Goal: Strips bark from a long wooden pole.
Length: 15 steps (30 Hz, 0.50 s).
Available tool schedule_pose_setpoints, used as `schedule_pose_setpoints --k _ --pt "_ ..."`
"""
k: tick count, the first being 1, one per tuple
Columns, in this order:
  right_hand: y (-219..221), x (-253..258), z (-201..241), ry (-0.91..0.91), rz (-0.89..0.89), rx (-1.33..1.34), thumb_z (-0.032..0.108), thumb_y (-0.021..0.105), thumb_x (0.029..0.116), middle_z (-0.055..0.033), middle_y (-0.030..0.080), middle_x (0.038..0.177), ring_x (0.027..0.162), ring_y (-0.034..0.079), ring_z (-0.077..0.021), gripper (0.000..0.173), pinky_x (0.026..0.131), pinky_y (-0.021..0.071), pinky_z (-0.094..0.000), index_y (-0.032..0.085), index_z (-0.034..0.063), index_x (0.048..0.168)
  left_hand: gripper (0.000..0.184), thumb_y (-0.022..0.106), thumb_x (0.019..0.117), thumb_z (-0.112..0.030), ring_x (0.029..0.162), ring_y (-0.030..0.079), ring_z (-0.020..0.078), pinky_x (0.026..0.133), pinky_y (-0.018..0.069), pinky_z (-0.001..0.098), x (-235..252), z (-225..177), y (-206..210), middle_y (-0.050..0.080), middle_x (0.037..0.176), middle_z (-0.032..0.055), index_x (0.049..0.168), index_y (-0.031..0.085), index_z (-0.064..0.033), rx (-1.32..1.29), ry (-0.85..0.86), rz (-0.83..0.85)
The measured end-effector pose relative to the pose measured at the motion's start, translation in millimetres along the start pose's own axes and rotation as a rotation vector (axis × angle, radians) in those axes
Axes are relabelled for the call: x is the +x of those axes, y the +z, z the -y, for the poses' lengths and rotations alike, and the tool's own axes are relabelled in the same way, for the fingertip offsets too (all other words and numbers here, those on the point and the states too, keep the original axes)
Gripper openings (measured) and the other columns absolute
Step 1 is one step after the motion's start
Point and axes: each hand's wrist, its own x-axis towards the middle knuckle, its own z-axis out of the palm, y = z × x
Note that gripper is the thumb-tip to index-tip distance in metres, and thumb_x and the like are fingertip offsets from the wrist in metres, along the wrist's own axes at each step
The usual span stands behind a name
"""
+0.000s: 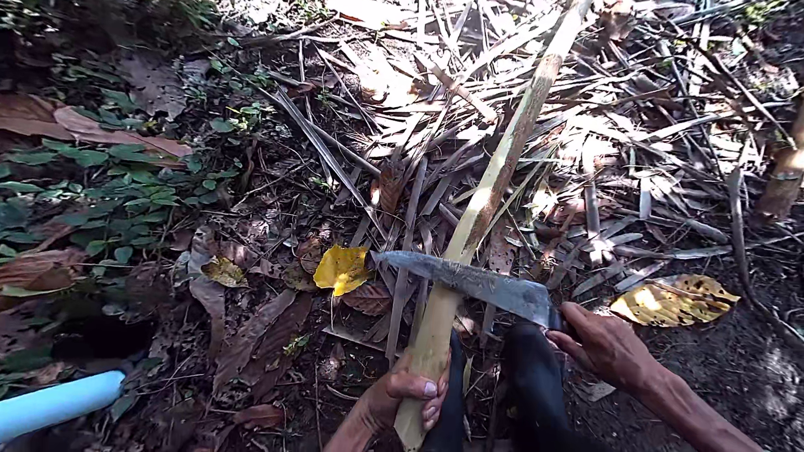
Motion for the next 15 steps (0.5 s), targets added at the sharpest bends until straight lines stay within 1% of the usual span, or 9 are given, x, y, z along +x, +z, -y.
schedule_pose_setpoints --k 2,4,6,8,9,12,13,15 --pt "-8 9 -7 0.061 -0.003 0.006 0.067 0.029 0.1033 -0.0093 0.054 0.06 0.047 0.058 -0.0266 0.072 0.04 0.0456 -0.0447 0.059 0.0032 0.088 0.038 0.074 0.0879 -0.017 0.061 0.064 0.0161 0.058 0.0579 0.0321 -1 -2 1 0.063 0.084 0.0051 0.121 0.056 -0.0115 0.042 -0.002 -0.008" --pt "-12 10 -6 0.033 0.002 0.035 0.066 0.028 0.1041 -0.0071 0.051 0.057 0.046 0.055 -0.0237 0.07 0.04 0.0436 -0.042 0.057 0.0047 0.087 0.039 0.075 0.0869 -0.017 0.06 0.064 0.0161 0.057 0.0581 0.0323 -2 -7 2 0.063 0.083 0.0054 0.12 0.056 -0.0112 0.086 -0.003 -0.025" --pt "-9 3 5 -0.05 0.014 0.039 0.067 0.03 0.1033 -0.006 0.053 0.059 0.045 0.056 -0.0218 0.069 0.038 0.0443 -0.0399 0.059 0.0064 0.086 0.04 0.076 0.0864 -0.017 0.06 0.064 0.0158 0.057 0.0583 0.0321 -4 -10 3 0.064 0.083 0.0051 0.121 0.057 -0.0114 0.109 -0.012 -0.033" --pt "-5 1 13 -0.132 0.002 -0.014 0.068 0.032 0.1019 -0.0068 0.057 0.064 0.047 0.058 -0.0219 0.068 0.038 0.0464 -0.0387 0.06 0.0074 0.087 0.039 0.075 0.0868 -0.016 0.061 0.065 0.0165 0.057 0.059 0.0329 -4 -8 1 0.064 0.085 0.0061 0.121 0.056 -0.01 0.096 -0.012 -0.022" --pt "-3 0 13 -0.119 -0.007 -0.025 0.068 0.032 0.1017 -0.0075 0.057 0.065 0.047 0.059 -0.0227 0.069 0.039 0.0469 -0.0394 0.06 0.0068 0.087 0.039 0.075 0.087 -0.016 0.061 0.065 0.0164 0.057 0.059 0.0329 -4 -6 1 0.064 0.085 0.006 0.12 0.056 -0.0101 0.094 -0.014 -0.021" --pt "-7 6 -1 0.034 0.001 0.012 0.067 0.03 0.1029 -0.0087 0.055 0.059 0.046 0.058 -0.0258 0.072 0.039 0.0456 -0.0446 0.06 0.0035 0.088 0.037 0.075 0.087 -0.017 0.06 0.065 0.0156 0.057 0.0586 0.0321 -2 -5 6 0.064 0.083 0.0051 0.119 0.057 -0.0108 0.114 -0.008 -0.039" --pt "-12 6 -3 0.036 0.015 0.01 0.067 0.029 0.1032 -0.008 0.053 0.058 0.046 0.057 -0.0255 0.071 0.039 0.045 -0.0442 0.059 0.0042 0.088 0.037 0.075 0.0871 -0.017 0.06 0.064 0.0155 0.057 0.0584 0.0319 -2 -4 7 0.064 0.083 0.005 0.119 0.057 -0.011 0.114 -0.004 -0.039" --pt "-17 0 5 -0.044 0.021 -0.01 0.067 0.03 0.1031 -0.0061 0.053 0.059 0.045 0.056 -0.0227 0.068 0.038 0.0437 -0.0404 0.058 0.0071 0.086 0.039 0.075 0.0871 -0.017 0.06 0.064 0.0158 0.058 0.0584 0.032 -2 -1 8 0.064 0.083 0.0051 0.121 0.056 -0.0109 0.099 -0.011 -0.038"
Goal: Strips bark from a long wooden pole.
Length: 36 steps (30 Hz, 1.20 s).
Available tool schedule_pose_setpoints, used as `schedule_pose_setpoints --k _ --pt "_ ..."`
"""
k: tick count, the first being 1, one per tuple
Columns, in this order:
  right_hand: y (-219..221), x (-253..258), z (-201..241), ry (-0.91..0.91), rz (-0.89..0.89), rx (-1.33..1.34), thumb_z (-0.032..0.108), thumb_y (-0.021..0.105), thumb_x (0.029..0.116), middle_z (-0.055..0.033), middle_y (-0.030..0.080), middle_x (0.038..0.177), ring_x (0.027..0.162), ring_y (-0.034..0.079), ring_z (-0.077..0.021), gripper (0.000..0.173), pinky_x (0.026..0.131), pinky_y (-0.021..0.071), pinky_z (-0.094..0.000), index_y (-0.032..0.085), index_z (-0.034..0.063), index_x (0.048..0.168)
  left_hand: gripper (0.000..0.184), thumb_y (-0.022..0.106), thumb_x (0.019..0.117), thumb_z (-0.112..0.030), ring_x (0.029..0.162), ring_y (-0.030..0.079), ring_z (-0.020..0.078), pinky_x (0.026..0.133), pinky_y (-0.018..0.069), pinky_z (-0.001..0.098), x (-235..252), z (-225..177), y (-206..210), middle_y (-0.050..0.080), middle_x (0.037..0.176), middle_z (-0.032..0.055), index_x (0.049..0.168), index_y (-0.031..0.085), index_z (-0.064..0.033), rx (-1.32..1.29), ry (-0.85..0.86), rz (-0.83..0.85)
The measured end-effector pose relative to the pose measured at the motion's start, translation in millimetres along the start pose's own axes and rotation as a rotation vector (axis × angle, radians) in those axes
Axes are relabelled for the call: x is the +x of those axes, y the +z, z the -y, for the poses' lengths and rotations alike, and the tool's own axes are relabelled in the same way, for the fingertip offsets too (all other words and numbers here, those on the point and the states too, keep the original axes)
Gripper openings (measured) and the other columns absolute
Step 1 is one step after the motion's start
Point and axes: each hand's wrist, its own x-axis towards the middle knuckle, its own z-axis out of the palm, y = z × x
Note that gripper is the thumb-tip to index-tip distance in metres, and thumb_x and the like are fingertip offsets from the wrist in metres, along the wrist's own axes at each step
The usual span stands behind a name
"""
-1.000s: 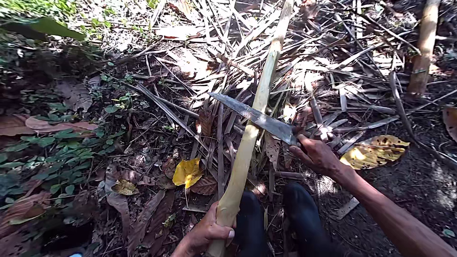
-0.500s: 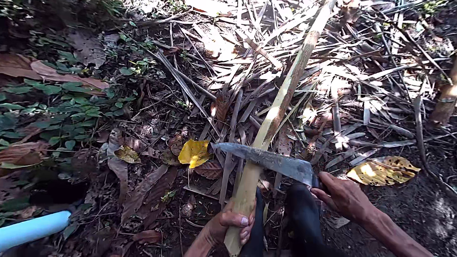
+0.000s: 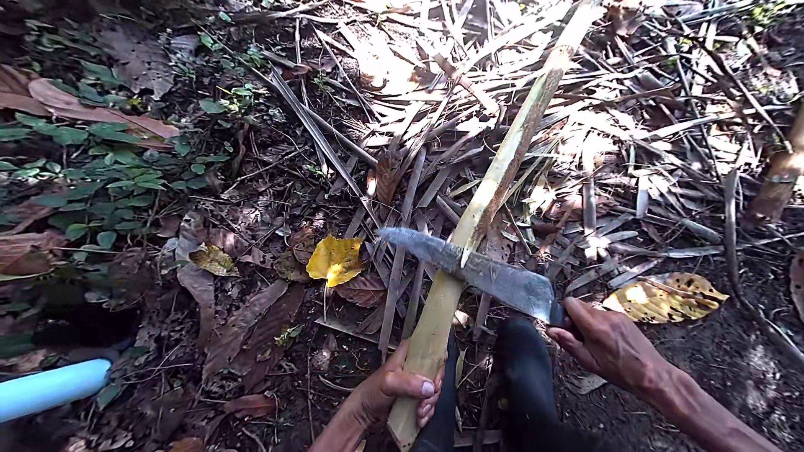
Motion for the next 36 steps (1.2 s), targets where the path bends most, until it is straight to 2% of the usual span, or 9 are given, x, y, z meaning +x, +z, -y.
schedule_pose_setpoints --k 3,9,14,17,19,26,29,32,36 --pt "2 -2 10 -0.132 -0.019 -0.061 0.068 0.034 0.1013 -0.0065 0.057 0.065 0.048 0.059 -0.0221 0.067 0.039 0.0468 -0.0381 0.059 0.0087 0.085 0.039 0.076 0.087 -0.018 0.06 0.065 0.0154 0.057 0.0583 0.0313 2 5 0 0.064 0.084 0.0052 0.121 0.057 -0.0097 -0.016 0.01 -0.012" --pt "-10 36 -61 0.218 -0.064 0.037 0.063 0.03 0.1056 -0.0114 0.054 0.06 0.054 0.06 -0.0303 0.069 0.047 0.0471 -0.0491 0.059 0.0017 0.09 0.039 0.074 0.0862 -0.014 0.06 0.064 0.0159 0.057 0.0582 0.0318 2 4 4 0.063 0.083 0.0059 0.121 0.056 -0.0106 -0.003 0.005 -0.028" --pt "-16 32 -34 -0.019 0.075 -0.031 0.065 0.037 0.1012 -0.0106 0.059 0.066 0.051 0.062 -0.0281 0.067 0.042 0.0493 -0.0464 0.061 0.0037 0.091 0.041 0.076 0.0846 -0.015 0.06 0.064 0.0157 0.057 0.0579 0.0314 1 6 2 0.064 0.083 0.0059 0.121 0.057 -0.0116 0.009 0.009 -0.044" --pt "-22 47 -71 0.135 0.042 0.017 0.064 0.034 0.1032 -0.0142 0.059 0.065 0.057 0.063 -0.0343 0.07 0.049 0.0507 -0.0541 0.063 0.0001 0.097 0.042 0.076 0.0849 -0.015 0.06 0.064 0.0158 0.057 0.0579 0.0315 -1 3 0 0.064 0.084 0.0059 0.122 0.057 -0.0123 0.013 0.001 -0.055" --pt "-35 59 -97 0.215 0.025 0.019 0.063 0.031 0.1035 -0.01 0.055 0.062 0.056 0.059 -0.0304 0.068 0.05 0.0493 -0.052 0.063 0.0029 0.098 0.041 0.076 0.0848 -0.016 0.059 0.064 0.0162 0.055 0.0577 0.0319 0 3 -1 0.064 0.083 0.0059 0.121 0.057 -0.0121 0.015 0.002 -0.055" --pt "-27 50 -63 0.045 0.022 -0.074 0.063 0.036 0.1032 -0.0129 0.06 0.066 0.056 0.065 -0.0318 0.067 0.047 0.0518 -0.0501 0.062 0.002 0.093 0.041 0.077 0.0844 -0.016 0.06 0.064 0.0159 0.056 0.0578 0.0319 2 4 0 0.064 0.083 0.0055 0.121 0.058 -0.0117 0.022 0.01 -0.042" --pt "-37 73 -119 0.317 0.033 0.022 0.053 0.044 0.1063 -0.0151 0.062 0.068 0.06 0.065 -0.0351 0.055 0.055 0.0531 -0.0575 0.065 0.0021 0.108 0.042 0.077 0.0842 -0.016 0.059 0.064 0.0162 0.056 0.0581 0.0323 0 3 0 0.064 0.083 0.0061 0.121 0.058 -0.0114 0.025 0.006 -0.055" --pt "-49 83 -148 0.361 -0.043 0.003 0.056 0.039 0.1057 -0.0067 0.052 0.058 0.05 0.057 -0.0255 0.054 0.047 0.0482 -0.0488 0.061 0.0079 0.093 0.041 0.076 0.0849 -0.015 0.059 0.064 0.0161 0.055 0.0576 0.0324 2 3 0 0.063 0.083 0.0063 0.121 0.057 -0.011 0.024 0.014 -0.038" --pt "-51 75 -101 0.182 0.023 -0.101 0.057 0.037 0.1038 -0.0081 0.054 0.06 0.053 0.06 -0.0282 0.06 0.048 0.05 -0.0494 0.06 0.0027 0.092 0.041 0.076 0.0851 -0.014 0.06 0.064 0.0164 0.056 0.0578 0.0327 2 5 -1 0.063 0.084 0.0061 0.122 0.057 -0.0111 0.005 0.015 -0.024"
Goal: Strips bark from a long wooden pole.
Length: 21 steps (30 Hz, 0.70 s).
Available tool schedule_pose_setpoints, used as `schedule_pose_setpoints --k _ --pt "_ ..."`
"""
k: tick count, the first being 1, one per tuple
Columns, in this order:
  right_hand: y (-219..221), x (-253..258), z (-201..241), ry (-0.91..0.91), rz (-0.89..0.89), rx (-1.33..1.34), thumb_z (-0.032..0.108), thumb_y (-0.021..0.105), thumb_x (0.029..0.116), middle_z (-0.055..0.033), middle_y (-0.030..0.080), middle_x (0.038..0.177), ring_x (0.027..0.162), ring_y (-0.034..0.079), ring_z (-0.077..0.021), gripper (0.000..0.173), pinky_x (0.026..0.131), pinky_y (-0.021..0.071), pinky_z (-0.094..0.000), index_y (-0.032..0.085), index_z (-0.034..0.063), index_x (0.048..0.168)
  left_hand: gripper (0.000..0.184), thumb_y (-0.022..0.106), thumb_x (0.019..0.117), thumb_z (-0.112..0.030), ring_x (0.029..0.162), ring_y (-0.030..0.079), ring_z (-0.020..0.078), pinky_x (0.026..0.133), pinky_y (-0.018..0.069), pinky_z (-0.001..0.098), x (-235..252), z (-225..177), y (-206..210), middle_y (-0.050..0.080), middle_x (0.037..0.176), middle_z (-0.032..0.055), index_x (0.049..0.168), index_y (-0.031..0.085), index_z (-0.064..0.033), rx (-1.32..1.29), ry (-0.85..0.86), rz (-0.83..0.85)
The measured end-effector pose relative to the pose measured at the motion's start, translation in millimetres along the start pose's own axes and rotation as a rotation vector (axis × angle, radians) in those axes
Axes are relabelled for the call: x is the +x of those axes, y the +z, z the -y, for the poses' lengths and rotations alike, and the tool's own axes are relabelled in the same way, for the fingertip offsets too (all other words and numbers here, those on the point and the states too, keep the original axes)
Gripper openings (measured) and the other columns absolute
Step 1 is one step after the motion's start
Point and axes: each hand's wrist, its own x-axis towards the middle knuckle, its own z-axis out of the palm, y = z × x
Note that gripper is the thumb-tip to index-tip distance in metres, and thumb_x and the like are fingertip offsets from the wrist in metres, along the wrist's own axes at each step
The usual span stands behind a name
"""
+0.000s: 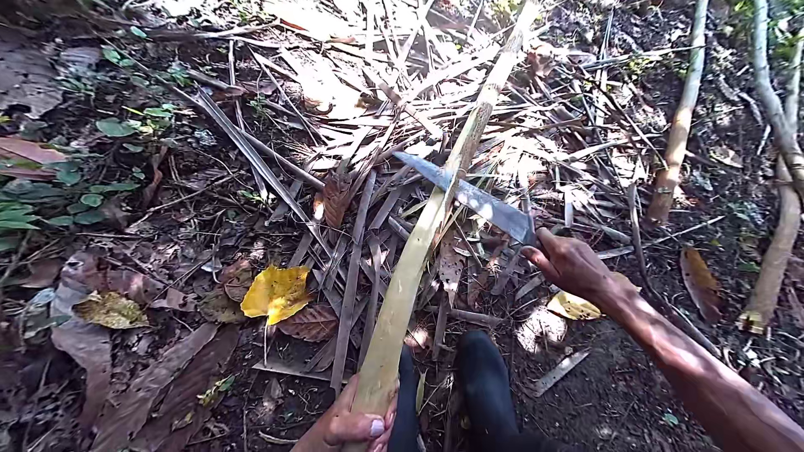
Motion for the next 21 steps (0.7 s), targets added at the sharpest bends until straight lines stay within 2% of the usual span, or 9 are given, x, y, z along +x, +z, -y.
schedule_pose_setpoints --k 2,3,5,7,9,12,15,17,21 --pt "7 5 -6 -0.049 -0.014 -0.013 0.053 0.045 0.102 -0.0096 0.056 0.062 0.053 0.061 -0.0294 0.054 0.046 0.0503 -0.0499 0.062 0.0024 0.092 0.042 0.077 0.0847 -0.015 0.059 0.064 0.0162 0.055 0.0579 0.0324 -2 0 1 0.064 0.084 0.0061 0.122 0.057 -0.0115 0.008 0.0 -0.018" --pt "13 12 -22 0.028 -0.023 0.04 0.052 0.048 0.1039 -0.0122 0.059 0.065 0.055 0.063 -0.0323 0.052 0.049 0.0511 -0.0535 0.063 0.0026 0.097 0.043 0.077 0.0847 -0.016 0.059 0.064 0.0162 0.055 0.0579 0.0324 -3 0 1 0.064 0.083 0.0062 0.123 0.057 -0.0113 0.014 0.0 -0.018" --pt "22 28 -67 0.333 -0.112 0.167 0.065 0.035 0.1047 -0.018 0.06 0.071 0.062 0.063 -0.0381 0.066 0.054 0.0504 -0.0605 0.063 0.0058 0.099 0.042 0.076 0.0848 -0.016 0.059 0.064 0.0165 0.055 0.058 0.0328 -4 0 2 0.064 0.083 0.0066 0.122 0.057 -0.0105 0.016 0.004 -0.015" --pt "2 32 -85 0.625 -0.171 0.283 0.071 0.025 0.1025 -0.0285 0.063 0.086 0.079 0.065 -0.0484 0.081 0.066 0.0496 -0.0702 0.062 -0.0008 0.104 0.041 0.077 0.0843 -0.016 0.059 0.064 0.0164 0.055 0.0577 0.0326 -4 0 3 0.063 0.082 0.0065 0.12 0.058 -0.0105 0.018 -0.001 -0.026" --pt "-5 12 -86 0.744 -0.256 0.382 0.068 0.023 0.1038 -0.0275 0.062 0.091 0.08 0.064 -0.0462 0.078 0.067 0.048 -0.0685 0.061 -0.0002 0.109 0.042 0.077 0.0839 -0.015 0.059 0.064 0.0161 0.055 0.0576 0.0322 -4 -2 2 0.063 0.082 0.0064 0.12 0.057 -0.0102 0.013 -0.008 -0.03" --pt "-3 -23 -61 0.485 -0.198 0.409 0.05 0.026 0.11 -0.0196 0.058 0.08 0.063 0.058 -0.0338 0.061 0.057 0.0489 -0.058 0.06 -0.0003 0.113 0.04 0.076 0.0852 -0.015 0.06 0.065 0.0157 0.057 0.0584 0.0321 -6 -1 1 0.064 0.082 0.0057 0.12 0.057 -0.0108 0.012 -0.014 -0.015" --pt "1 -48 -9 0.149 -0.068 0.255 0.06 0.031 0.1064 -0.007 0.052 0.064 0.054 0.055 -0.0238 0.061 0.047 0.0453 -0.0472 0.06 0.0058 0.099 0.039 0.076 0.0854 -0.015 0.06 0.065 0.0161 0.057 0.0588 0.0322 -5 -2 1 0.064 0.083 0.0059 0.12 0.058 -0.0101 0.016 -0.011 -0.011" --pt "7 -67 27 -0.038 0.002 0.145 0.06 0.033 0.1059 -0.0095 0.054 0.061 0.051 0.058 -0.028 0.064 0.044 0.0454 -0.0483 0.061 0.0041 0.095 0.039 0.076 0.0856 -0.015 0.06 0.065 0.0156 0.057 0.0588 0.0317 -4 -4 3 0.064 0.082 0.0054 0.12 0.057 -0.0105 0.027 -0.011 -0.016" --pt "8 -96 87 -0.275 0.077 0.043 0.065 0.032 0.1031 -0.0054 0.056 0.065 0.047 0.057 -0.0227 0.063 0.037 0.0451 -0.0399 0.059 0.0098 0.089 0.04 0.076 0.0858 -0.016 0.06 0.066 0.0158 0.058 0.0591 0.032 -6 -5 3 0.065 0.083 0.0054 0.121 0.058 -0.0106 0.035 -0.019 -0.037"
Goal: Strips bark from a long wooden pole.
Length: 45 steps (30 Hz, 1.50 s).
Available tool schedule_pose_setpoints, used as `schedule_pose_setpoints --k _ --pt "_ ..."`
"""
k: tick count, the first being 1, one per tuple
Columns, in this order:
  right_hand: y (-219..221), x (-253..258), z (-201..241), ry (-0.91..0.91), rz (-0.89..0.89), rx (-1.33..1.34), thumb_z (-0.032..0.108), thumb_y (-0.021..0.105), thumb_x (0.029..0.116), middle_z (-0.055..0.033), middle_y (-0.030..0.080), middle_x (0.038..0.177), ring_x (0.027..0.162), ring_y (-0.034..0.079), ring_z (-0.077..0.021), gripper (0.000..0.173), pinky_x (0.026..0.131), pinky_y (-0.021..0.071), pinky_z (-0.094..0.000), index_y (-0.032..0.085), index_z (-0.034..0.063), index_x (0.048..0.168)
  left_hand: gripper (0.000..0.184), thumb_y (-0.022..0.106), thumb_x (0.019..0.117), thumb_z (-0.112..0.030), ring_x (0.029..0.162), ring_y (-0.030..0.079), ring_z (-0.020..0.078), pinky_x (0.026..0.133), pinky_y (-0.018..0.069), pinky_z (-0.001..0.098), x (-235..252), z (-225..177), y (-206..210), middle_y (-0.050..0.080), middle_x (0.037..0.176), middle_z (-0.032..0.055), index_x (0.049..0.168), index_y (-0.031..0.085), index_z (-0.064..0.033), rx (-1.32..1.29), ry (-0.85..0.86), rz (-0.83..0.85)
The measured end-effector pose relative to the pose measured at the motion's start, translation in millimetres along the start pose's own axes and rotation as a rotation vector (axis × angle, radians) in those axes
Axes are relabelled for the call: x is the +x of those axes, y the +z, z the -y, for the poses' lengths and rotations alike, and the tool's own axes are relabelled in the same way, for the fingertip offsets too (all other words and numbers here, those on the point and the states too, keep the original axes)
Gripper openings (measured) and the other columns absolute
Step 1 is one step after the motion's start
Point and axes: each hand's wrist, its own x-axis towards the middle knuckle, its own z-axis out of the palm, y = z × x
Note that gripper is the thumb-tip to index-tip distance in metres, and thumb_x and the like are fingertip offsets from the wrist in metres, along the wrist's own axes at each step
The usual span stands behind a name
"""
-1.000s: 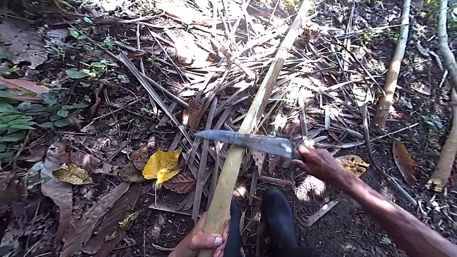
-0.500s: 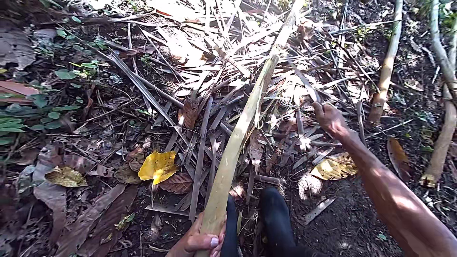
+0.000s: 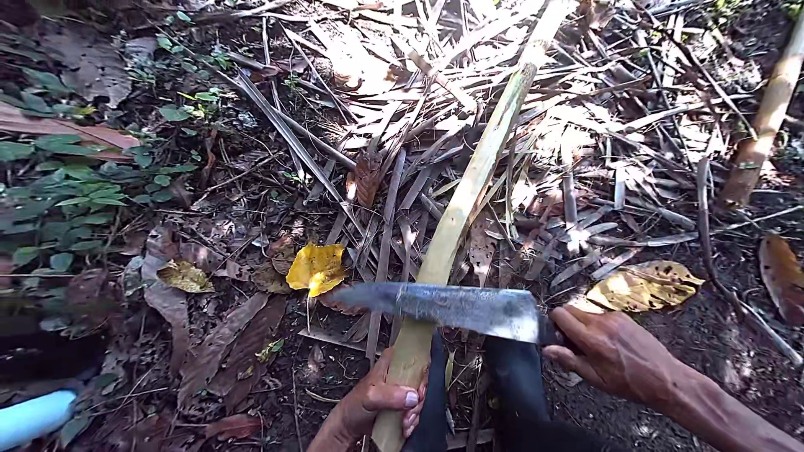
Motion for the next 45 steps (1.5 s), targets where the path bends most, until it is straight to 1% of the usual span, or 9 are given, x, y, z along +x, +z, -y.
schedule_pose_setpoints --k 11,16,22,27,32,35,37,41,45 --pt "-6 -1 13 -0.054 -0.041 -0.096 0.067 0.033 0.1028 -0.0039 0.05 0.064 0.047 0.054 -0.0212 0.064 0.038 0.0423 -0.0361 0.056 0.0108 0.083 0.037 0.078 0.0844 -0.018 0.059 0.064 0.015 0.056 0.0582 0.0316 0 -1 1 0.064 0.081 0.0046 0.117 0.061 -0.0104 0.039 0.005 -0.031" --pt "-25 13 -35 0.238 -0.038 -0.052 0.063 0.028 0.1055 -0.0086 0.05 0.056 0.047 0.056 -0.0288 0.066 0.04 0.0425 -0.047 0.057 0.006 0.088 0.039 0.077 0.0846 -0.017 0.058 0.064 0.0159 0.055 0.0584 0.0324 1 -1 3 0.064 0.081 0.0059 0.118 0.058 -0.0099 0.049 0.018 -0.02" --pt "-22 12 -1 0.017 0.016 -0.112 0.068 0.031 0.1019 -0.0064 0.054 0.063 0.046 0.056 -0.0244 0.067 0.037 0.0443 -0.0408 0.058 0.0091 0.086 0.038 0.078 0.0844 -0.019 0.058 0.064 0.0157 0.055 0.0585 0.0324 2 1 2 0.064 0.08 0.005 0.116 0.059 -0.0111 0.061 0.02 -0.032" --pt "-53 30 -79 0.343 -0.017 -0.046 0.059 0.03 0.1058 -0.0073 0.049 0.058 0.051 0.056 -0.0287 0.061 0.044 0.0444 -0.0493 0.056 0.0075 0.088 0.037 0.078 0.0846 -0.018 0.057 0.064 0.0161 0.055 0.0583 0.033 2 -3 0 0.064 0.079 0.006 0.116 0.059 -0.0106 0.066 0.015 -0.019" --pt "-53 40 -65 0.118 0.061 -0.064 0.062 0.03 0.1056 -0.0053 0.05 0.06 0.05 0.057 -0.0248 0.062 0.043 0.0448 -0.0444 0.058 0.0093 0.088 0.039 0.079 0.0831 -0.018 0.056 0.064 0.0165 0.054 0.0582 0.0336 3 0 -1 0.064 0.078 0.006 0.116 0.059 -0.011 0.062 0.021 -0.034" --pt "-55 61 -103 0.285 0.001 -0.025 0.051 0.038 0.1064 -0.0071 0.053 0.058 0.05 0.058 -0.0273 0.052 0.044 0.0474 -0.0489 0.061 0.0072 0.09 0.04 0.079 0.0826 -0.017 0.057 0.064 0.017 0.054 0.0585 0.0338 0 -1 0 0.064 0.078 0.0063 0.117 0.059 -0.0113 0.06 0.015 -0.043" --pt "-64 68 -135 0.454 0.027 0.011 0.058 0.033 0.1074 -0.008 0.053 0.06 0.052 0.058 -0.0293 0.055 0.046 0.0468 -0.0526 0.059 0.0118 0.092 0.04 0.078 0.0833 -0.016 0.057 0.064 0.0172 0.055 0.0586 0.0341 0 -1 0 0.064 0.08 0.0066 0.118 0.058 -0.0112 0.072 0.02 -0.036" --pt "-80 76 -116 0.312 0.064 -0.044 0.051 0.039 0.1051 0.0004 0.048 0.056 0.048 0.054 -0.0194 0.045 0.044 0.0445 -0.0434 0.058 0.0146 0.089 0.04 0.08 0.0821 -0.019 0.056 0.063 0.0164 0.052 0.0577 0.0336 1 -2 0 0.064 0.078 0.0055 0.116 0.06 -0.0116 0.087 0.022 -0.065" --pt "-89 96 -149 0.43 0.128 -0.049 0.056 0.031 0.1082 -0.0127 0.056 0.066 0.062 0.062 -0.0356 0.057 0.054 0.0477 -0.0583 0.058 0.0073 0.095 0.041 0.08 0.0824 -0.018 0.057 0.064 0.0172 0.054 0.0583 0.0338 1 -1 0 0.064 0.078 0.0063 0.117 0.06 -0.0112 0.086 0.017 -0.064"
